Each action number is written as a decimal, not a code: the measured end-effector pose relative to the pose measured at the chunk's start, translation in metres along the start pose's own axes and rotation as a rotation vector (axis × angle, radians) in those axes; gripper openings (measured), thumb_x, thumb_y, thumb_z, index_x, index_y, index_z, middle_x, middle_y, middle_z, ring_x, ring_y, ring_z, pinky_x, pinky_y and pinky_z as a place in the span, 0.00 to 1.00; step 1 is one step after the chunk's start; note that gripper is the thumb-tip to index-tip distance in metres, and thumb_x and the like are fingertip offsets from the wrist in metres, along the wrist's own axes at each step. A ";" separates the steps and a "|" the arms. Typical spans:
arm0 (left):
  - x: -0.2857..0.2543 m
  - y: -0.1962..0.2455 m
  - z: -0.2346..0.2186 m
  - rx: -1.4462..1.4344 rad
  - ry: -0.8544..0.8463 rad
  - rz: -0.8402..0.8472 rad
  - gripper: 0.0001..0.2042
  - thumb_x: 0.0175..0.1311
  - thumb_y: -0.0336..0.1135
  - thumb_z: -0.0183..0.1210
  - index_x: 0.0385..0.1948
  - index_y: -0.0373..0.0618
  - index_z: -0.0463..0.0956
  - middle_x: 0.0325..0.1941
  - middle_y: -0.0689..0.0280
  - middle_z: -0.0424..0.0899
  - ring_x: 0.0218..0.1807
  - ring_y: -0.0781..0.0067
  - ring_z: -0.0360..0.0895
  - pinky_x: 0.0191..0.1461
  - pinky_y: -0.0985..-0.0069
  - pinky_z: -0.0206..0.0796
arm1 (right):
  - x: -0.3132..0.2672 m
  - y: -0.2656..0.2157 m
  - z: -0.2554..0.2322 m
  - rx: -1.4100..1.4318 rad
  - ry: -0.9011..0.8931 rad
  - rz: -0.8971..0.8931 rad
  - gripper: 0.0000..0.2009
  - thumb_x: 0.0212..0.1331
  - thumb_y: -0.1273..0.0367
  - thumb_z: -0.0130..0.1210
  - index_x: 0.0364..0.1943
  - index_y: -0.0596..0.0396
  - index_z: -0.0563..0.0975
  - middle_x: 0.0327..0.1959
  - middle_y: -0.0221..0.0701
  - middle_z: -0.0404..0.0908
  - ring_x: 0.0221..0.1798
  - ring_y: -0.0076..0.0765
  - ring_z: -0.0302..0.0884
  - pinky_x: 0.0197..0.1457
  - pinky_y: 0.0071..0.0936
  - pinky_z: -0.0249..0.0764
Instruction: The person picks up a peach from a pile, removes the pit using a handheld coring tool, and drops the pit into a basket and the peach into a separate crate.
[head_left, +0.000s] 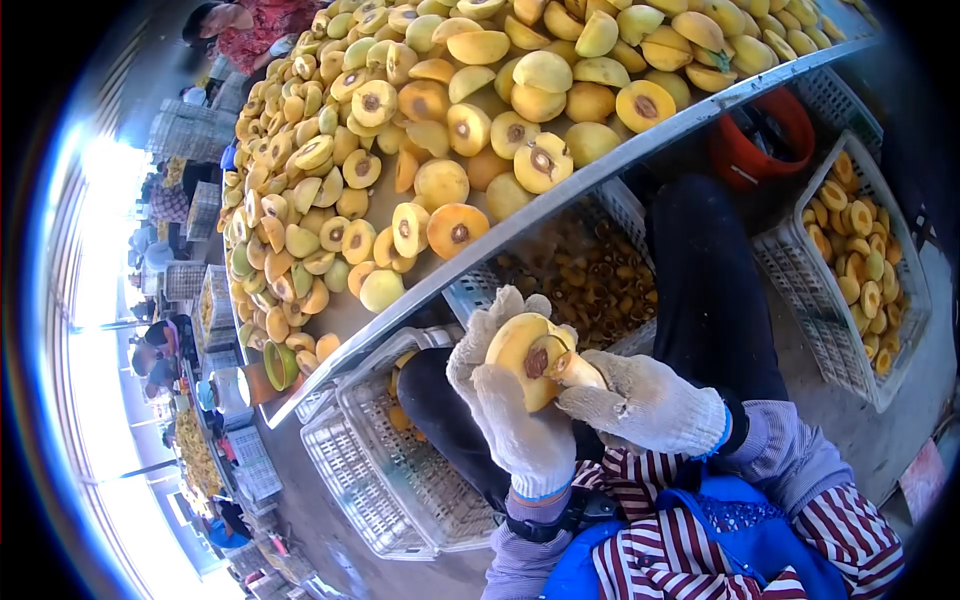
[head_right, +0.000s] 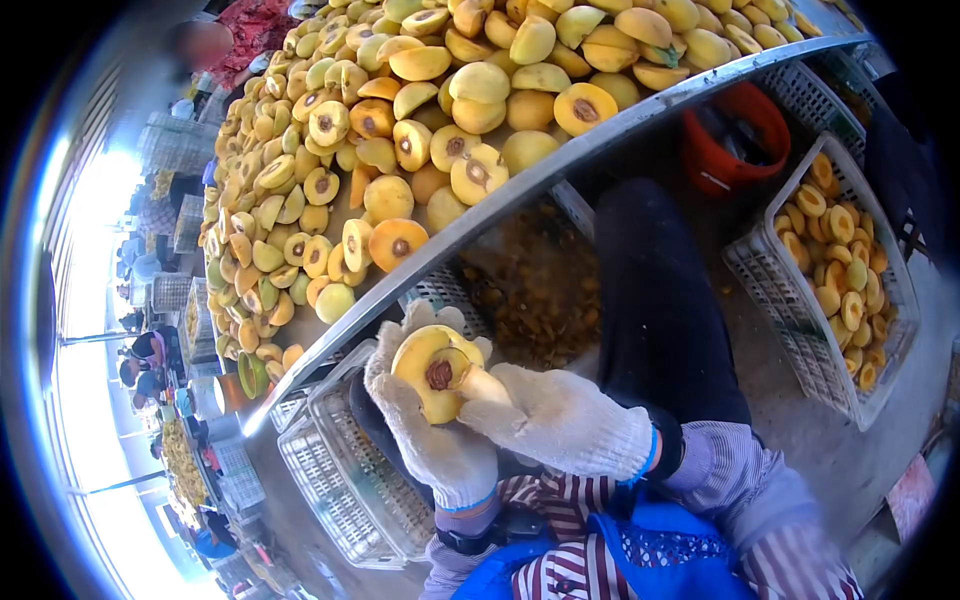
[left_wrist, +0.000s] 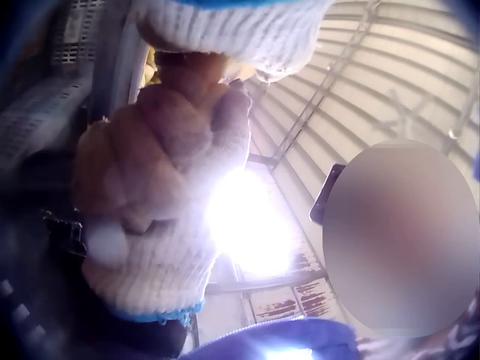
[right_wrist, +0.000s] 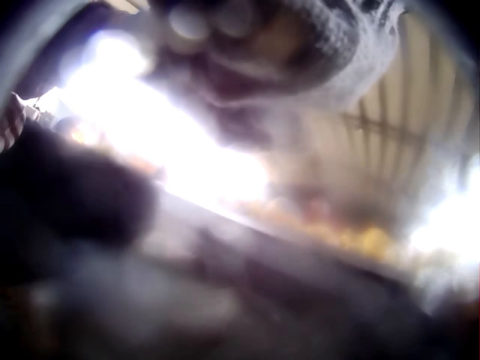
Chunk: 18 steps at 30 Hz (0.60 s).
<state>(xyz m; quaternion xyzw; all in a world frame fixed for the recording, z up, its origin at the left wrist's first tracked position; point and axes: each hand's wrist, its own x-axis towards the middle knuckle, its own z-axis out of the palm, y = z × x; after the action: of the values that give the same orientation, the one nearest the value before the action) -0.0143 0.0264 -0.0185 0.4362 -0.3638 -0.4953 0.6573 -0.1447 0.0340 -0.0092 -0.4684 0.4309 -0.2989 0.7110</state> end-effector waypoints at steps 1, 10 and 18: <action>-0.002 0.002 0.003 0.022 -0.006 0.038 0.28 0.73 0.52 0.47 0.64 0.38 0.60 0.65 0.48 0.68 0.61 0.50 0.73 0.61 0.57 0.70 | -0.001 -0.003 -0.001 0.142 -0.028 0.097 0.17 0.66 0.55 0.57 0.44 0.55 0.77 0.30 0.31 0.79 0.32 0.28 0.79 0.29 0.23 0.73; 0.005 0.006 -0.003 0.634 -0.282 0.530 0.25 0.74 0.44 0.42 0.66 0.36 0.59 0.67 0.46 0.65 0.64 0.48 0.69 0.67 0.56 0.64 | -0.002 -0.013 -0.020 0.502 -0.282 0.384 0.20 0.69 0.51 0.49 0.33 0.55 0.76 0.15 0.28 0.71 0.11 0.21 0.65 0.13 0.20 0.60; 0.019 -0.005 0.007 0.687 -0.289 0.814 0.19 0.68 0.30 0.47 0.58 0.32 0.70 0.61 0.44 0.73 0.65 0.47 0.68 0.69 0.57 0.61 | 0.000 -0.004 -0.028 0.671 -0.289 0.294 0.21 0.69 0.53 0.49 0.29 0.59 0.75 0.13 0.29 0.71 0.08 0.24 0.63 0.09 0.21 0.59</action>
<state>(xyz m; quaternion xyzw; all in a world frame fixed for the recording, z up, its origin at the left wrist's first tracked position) -0.0177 0.0062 -0.0199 0.3775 -0.7302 -0.1088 0.5590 -0.1698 0.0212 -0.0106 -0.1804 0.2672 -0.2490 0.9133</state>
